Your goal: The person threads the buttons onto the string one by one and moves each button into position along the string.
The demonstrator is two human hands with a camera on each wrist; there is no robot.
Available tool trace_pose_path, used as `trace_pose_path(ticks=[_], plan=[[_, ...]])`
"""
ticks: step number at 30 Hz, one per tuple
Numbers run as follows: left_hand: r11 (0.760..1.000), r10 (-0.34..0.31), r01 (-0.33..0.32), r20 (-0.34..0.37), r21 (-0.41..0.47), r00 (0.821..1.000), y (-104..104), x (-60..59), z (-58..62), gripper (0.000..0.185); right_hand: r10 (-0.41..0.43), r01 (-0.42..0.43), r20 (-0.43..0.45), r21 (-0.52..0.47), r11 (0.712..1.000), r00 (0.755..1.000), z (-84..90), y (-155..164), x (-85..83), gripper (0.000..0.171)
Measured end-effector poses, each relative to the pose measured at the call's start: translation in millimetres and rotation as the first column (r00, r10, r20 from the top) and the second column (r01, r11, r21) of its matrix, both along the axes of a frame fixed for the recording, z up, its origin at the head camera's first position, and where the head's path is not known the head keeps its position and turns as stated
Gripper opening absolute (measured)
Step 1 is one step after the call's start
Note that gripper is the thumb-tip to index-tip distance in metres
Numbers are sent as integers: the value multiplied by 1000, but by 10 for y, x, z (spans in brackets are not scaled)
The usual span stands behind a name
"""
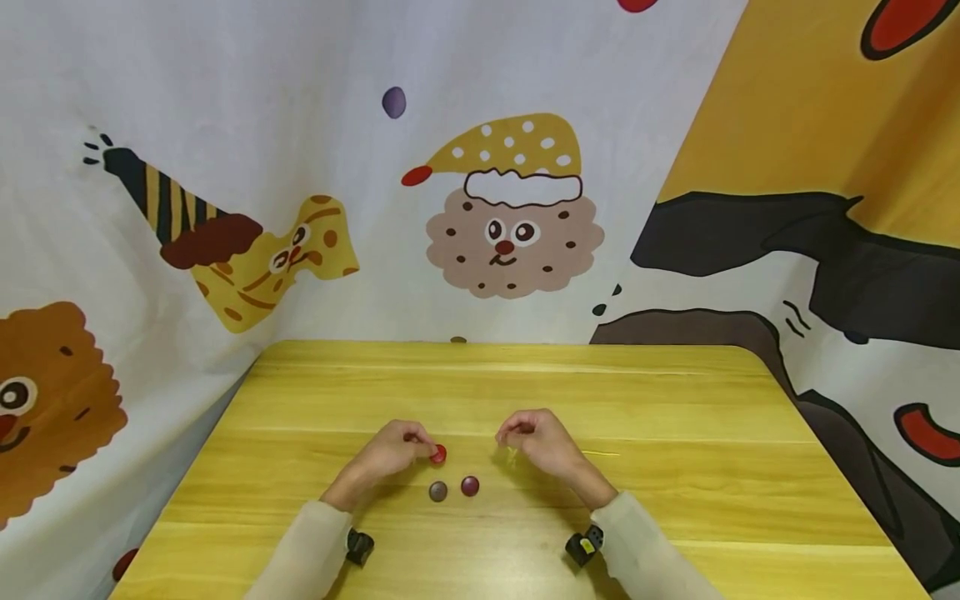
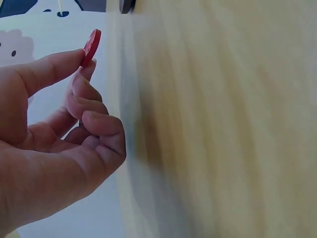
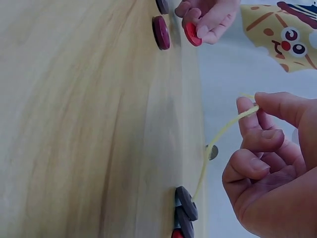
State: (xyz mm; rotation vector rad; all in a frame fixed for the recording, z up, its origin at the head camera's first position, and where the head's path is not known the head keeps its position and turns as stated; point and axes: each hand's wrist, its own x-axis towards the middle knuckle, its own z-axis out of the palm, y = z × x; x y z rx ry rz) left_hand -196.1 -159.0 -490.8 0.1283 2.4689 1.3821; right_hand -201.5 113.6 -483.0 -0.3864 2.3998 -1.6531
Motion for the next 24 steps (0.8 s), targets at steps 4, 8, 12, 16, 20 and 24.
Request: trace_pose_path(ticks=[4, 8, 12, 16, 20, 24], plan=[[999, 29, -29, -2, 20, 1000, 18, -6, 20, 8, -5, 5, 14, -12, 1000, 1000, 16, -1, -5, 9], [997, 55, -56, 10, 62, 998, 42, -12, 48, 9, -4, 4, 18, -2, 1000, 1000, 33, 4, -14, 9], [993, 71, -71, 4, 96, 997, 69, -19, 68, 9, -3, 3, 11, 0, 1000, 1000, 46, 13, -15, 10], [990, 85, -84, -11, 114, 996, 92, -25, 69, 9, -7, 7, 6, -1, 1000, 1000, 57, 15, -7, 9], [989, 102, -99, -22, 111, 995, 115, -29, 73, 8, -14, 14, 5, -2, 1000, 1000, 81, 9, 19, 9], [985, 126, -122, -30, 118, 992, 147, -41, 81, 7, -13, 13, -3, 9, 1000, 1000, 229, -13, 96, 9]])
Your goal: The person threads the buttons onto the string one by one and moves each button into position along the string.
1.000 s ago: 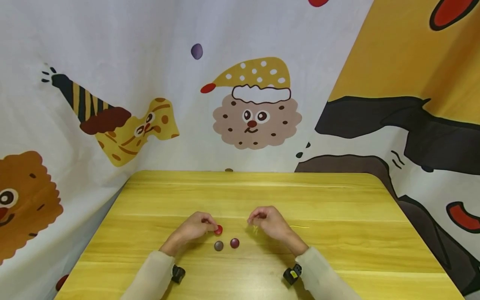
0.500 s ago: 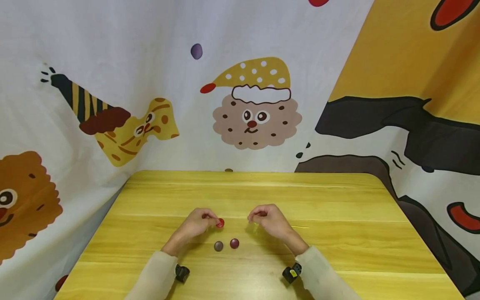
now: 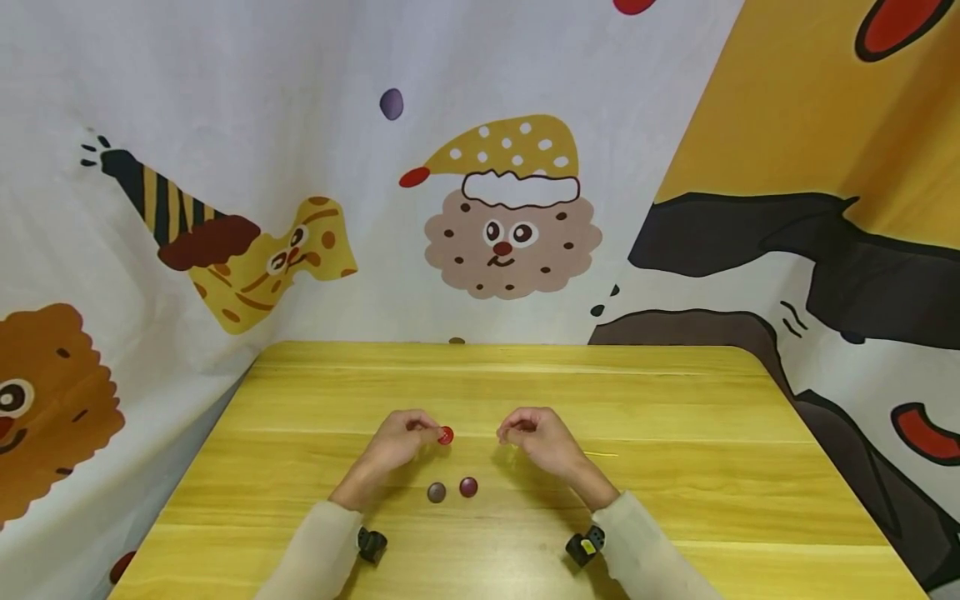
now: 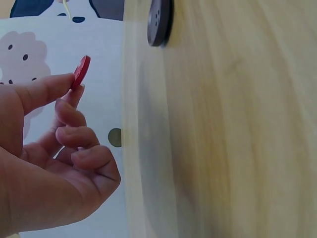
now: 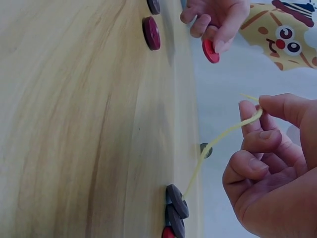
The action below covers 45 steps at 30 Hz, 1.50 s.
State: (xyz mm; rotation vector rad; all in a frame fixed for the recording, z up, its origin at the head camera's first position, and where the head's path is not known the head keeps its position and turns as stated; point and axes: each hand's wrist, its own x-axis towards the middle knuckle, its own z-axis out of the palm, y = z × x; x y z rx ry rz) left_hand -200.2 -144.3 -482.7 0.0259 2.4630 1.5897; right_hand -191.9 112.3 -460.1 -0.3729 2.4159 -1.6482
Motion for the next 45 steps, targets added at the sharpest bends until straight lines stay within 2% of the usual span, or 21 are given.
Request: trace_pose_path(ticks=[4, 7, 17, 23, 29, 36, 38, 45], plan=[[999, 33, -33, -4, 15, 999, 30, -22, -1, 6, 12, -12, 0, 6, 1000, 1000, 209, -23, 98, 9], [998, 55, -55, -4, 23, 998, 57, -35, 6, 7, 6, -6, -4, 10, 1000, 1000, 257, -29, 120, 9], [992, 113, -113, -4, 52, 994, 144, -51, 36, 11, -8, 8, -3, 4, 1000, 1000, -105, 19, -63, 10], [990, 129, -126, -34, 64, 991, 200, -73, 34, 12, 14, -14, 5, -29, 999, 1000, -124, 29, -78, 12], [990, 122, -118, -56, 75, 991, 262, -64, 26, 12, 6, -6, 1, -19, 1000, 1000, -116, 10, -72, 12], [993, 96, -91, -65, 74, 993, 338, -59, 36, 12, 10, -10, -7, 3, 1000, 1000, 160, -43, 46, 10], [993, 95, -90, -68, 76, 993, 360, -55, 39, 12, 10, -10, -11, 3, 1000, 1000, 186, -53, 61, 9], [993, 83, -77, -67, 88, 994, 421, -31, 28, 15, -10, 10, -41, -7, 1000, 999, -64, -56, -39, 8]])
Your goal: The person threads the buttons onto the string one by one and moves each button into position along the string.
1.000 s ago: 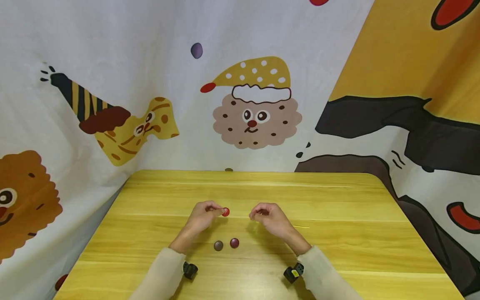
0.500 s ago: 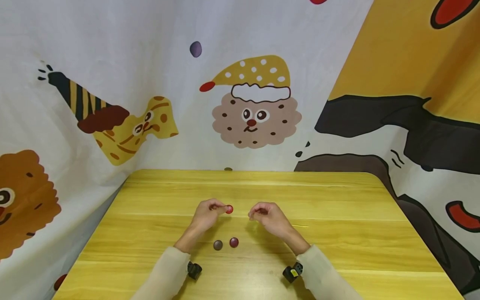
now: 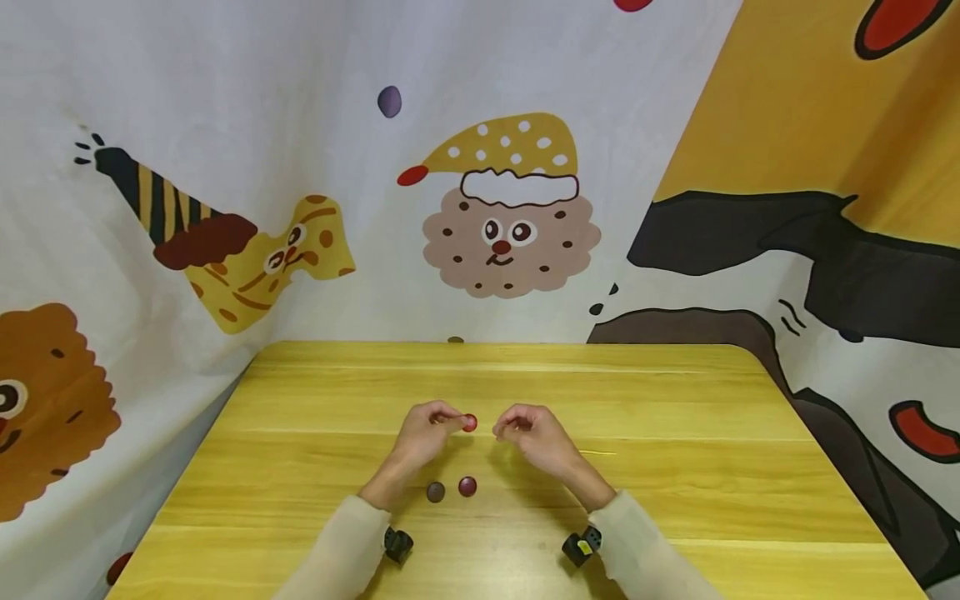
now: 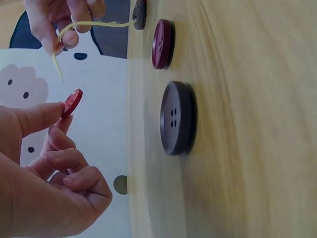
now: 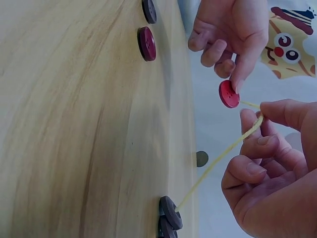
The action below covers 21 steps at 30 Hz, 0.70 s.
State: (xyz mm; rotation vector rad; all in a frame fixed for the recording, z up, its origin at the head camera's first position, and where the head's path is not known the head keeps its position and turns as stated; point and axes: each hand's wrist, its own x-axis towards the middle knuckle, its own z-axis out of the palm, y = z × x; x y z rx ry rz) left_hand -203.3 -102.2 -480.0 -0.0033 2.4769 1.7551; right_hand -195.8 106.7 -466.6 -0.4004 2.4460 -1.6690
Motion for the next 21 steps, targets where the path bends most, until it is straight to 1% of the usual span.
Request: trace_pose_path(ticks=[2, 5, 11, 17, 21], plan=[[1000, -3, 3, 2, 12, 1000, 12, 9, 2, 14, 6, -6, -2, -6, 1000, 1000, -50, 6, -23, 7], [1000, -8, 8, 6, 28, 1000, 27, 13, 9, 12, 13, -14, -6, -12, 1000, 1000, -81, 8, -39, 6], [1000, -18, 18, 14, 19, 1000, 50, 20, 25, 11, 4, -4, -17, 9, 1000, 1000, -82, 4, -39, 7], [998, -30, 29, 33, 48, 999, 73, 28, 38, 11, -23, 24, -16, 42, 999, 1000, -74, 5, -41, 6], [998, -35, 34, 28, 45, 999, 85, 33, 44, 11, -38, 39, -25, 55, 998, 999, -68, 4, -41, 6]])
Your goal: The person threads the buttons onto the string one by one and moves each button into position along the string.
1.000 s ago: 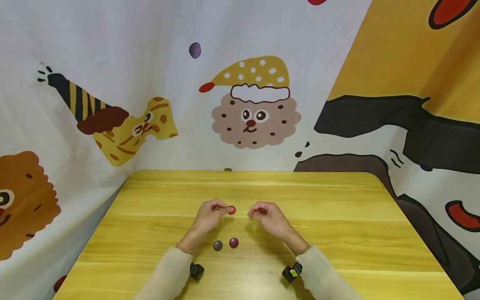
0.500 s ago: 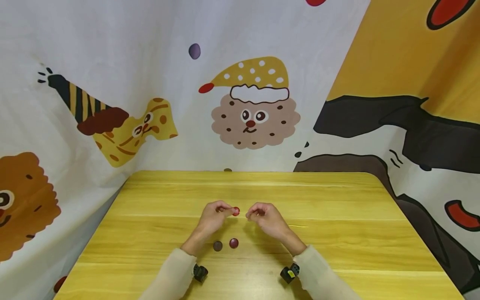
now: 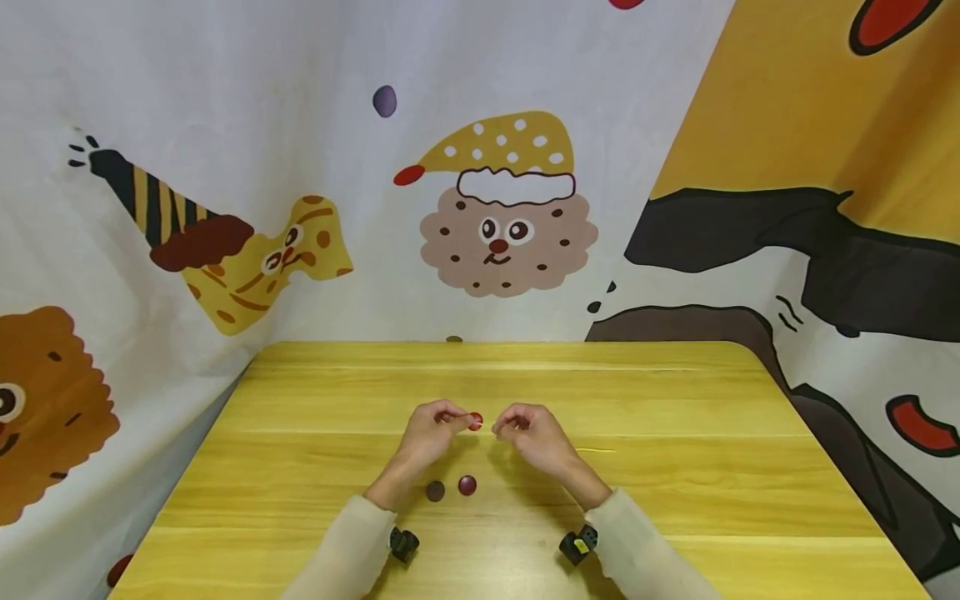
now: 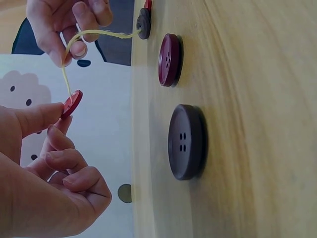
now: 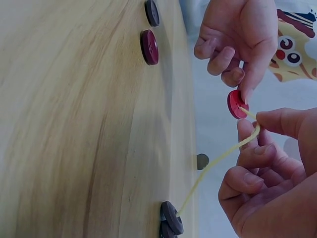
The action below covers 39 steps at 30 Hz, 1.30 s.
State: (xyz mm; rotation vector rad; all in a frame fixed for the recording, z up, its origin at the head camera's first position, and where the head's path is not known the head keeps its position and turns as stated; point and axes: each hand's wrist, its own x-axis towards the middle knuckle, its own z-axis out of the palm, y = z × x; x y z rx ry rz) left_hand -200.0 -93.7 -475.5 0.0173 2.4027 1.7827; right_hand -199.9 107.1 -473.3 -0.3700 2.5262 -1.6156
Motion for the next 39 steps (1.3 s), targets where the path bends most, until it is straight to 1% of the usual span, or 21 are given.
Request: trace_pose_path(ticks=[7, 14, 22, 29, 39], plan=[[1000, 14, -14, 13, 5, 1000, 7, 1, 1, 10, -19, 19, -5, 7, 1000, 1000, 11, 0, 10, 7], [1000, 19, -19, -1, -3, 1000, 28, -8, -11, 11, -32, 32, -4, 16, 999, 999, 8, -20, 15, 7], [1000, 11, -11, 10, -1, 1000, 38, -4, 3, 9, -28, 28, 4, 11, 1000, 1000, 20, -44, 18, 7], [1000, 2, -3, -12, -31, 1000, 42, -39, -7, 8, -27, 27, -2, 10, 1000, 1000, 20, -67, 5, 8], [1000, -11, 11, -19, -16, 1000, 44, -45, -17, 11, -26, 26, 1, 10, 1000, 1000, 2, -76, 3, 8]])
